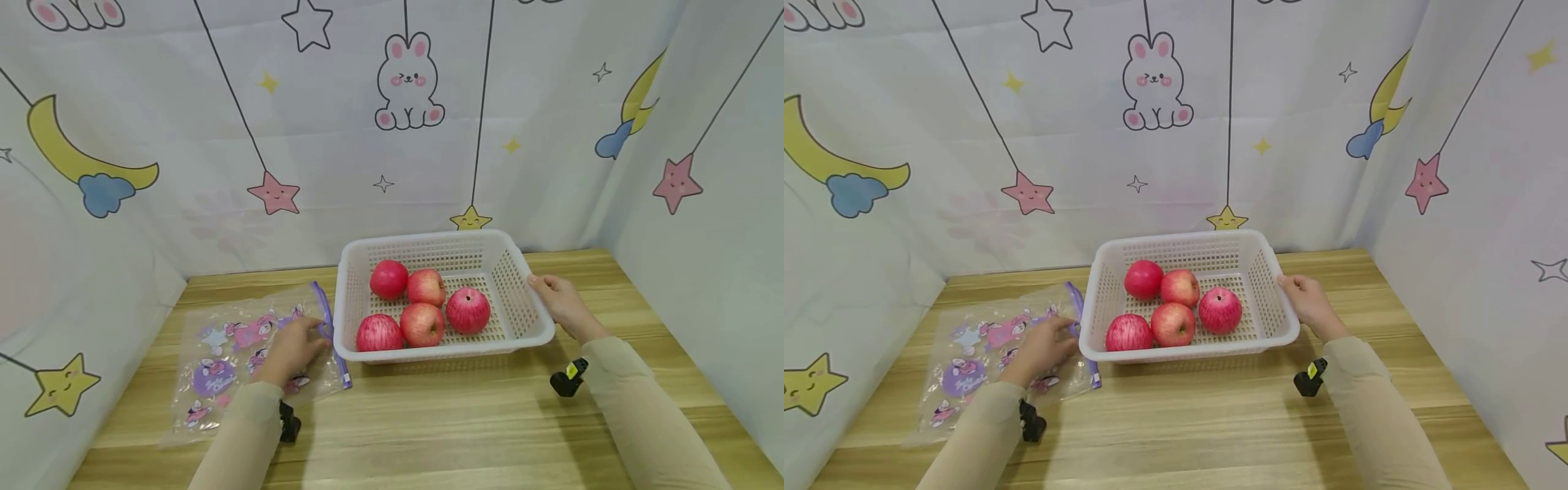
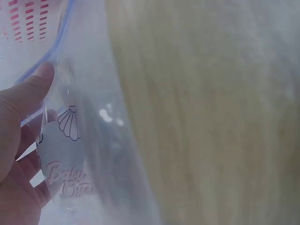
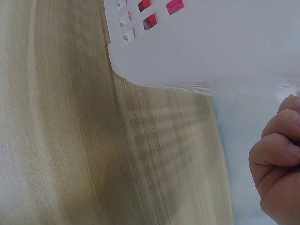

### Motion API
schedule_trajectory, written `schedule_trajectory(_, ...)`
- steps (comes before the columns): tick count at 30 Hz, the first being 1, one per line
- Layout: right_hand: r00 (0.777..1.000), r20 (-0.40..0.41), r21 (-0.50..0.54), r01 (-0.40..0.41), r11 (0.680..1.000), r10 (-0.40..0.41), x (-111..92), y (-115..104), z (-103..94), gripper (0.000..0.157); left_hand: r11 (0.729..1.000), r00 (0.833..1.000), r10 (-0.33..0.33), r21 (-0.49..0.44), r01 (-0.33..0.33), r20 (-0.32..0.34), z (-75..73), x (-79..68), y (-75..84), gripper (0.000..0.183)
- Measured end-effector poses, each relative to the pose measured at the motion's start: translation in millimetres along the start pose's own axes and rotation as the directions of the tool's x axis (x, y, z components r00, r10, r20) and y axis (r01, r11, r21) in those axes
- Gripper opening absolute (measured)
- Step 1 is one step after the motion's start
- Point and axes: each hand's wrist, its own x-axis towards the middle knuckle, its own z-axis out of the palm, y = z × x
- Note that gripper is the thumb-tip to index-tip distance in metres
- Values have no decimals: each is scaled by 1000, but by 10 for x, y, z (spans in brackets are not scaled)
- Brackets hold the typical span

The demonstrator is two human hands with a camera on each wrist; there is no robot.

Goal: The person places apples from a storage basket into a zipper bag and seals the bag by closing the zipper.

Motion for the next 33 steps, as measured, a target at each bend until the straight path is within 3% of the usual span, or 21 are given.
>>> schedule_trajectory(5,1000,11,-2,6,1000,-6,-2,9,-4,64,999,999,10,-31,-11,-38,-55,-6,10,46)
schedule_trajectory(13,1000,16,-3,2,1000,-2,-19,2,-7,65,983,1000,-6,-184,7,5,-179,-28,-15,49)
schedule_trajectory(21,1000,17,7,8,1000,-8,-19,2,-5,64,968,1000,9,-251,-1,30,-280,-78,-45,45)
schedule_trajectory(25,1000,27,13,3,1000,-4,-20,-4,-6,64,958,998,-20,-285,34,53,-319,-78,-49,45)
schedule_trajectory(29,999,33,14,-2,1000,1,-9,3,-12,64,949,999,-41,-311,49,35,-374,-73,-36,48)
schedule_trajectory(33,999,33,17,1,1000,-2,-15,0,-14,64,949,998,-60,-308,68,36,-443,-81,-13,58)
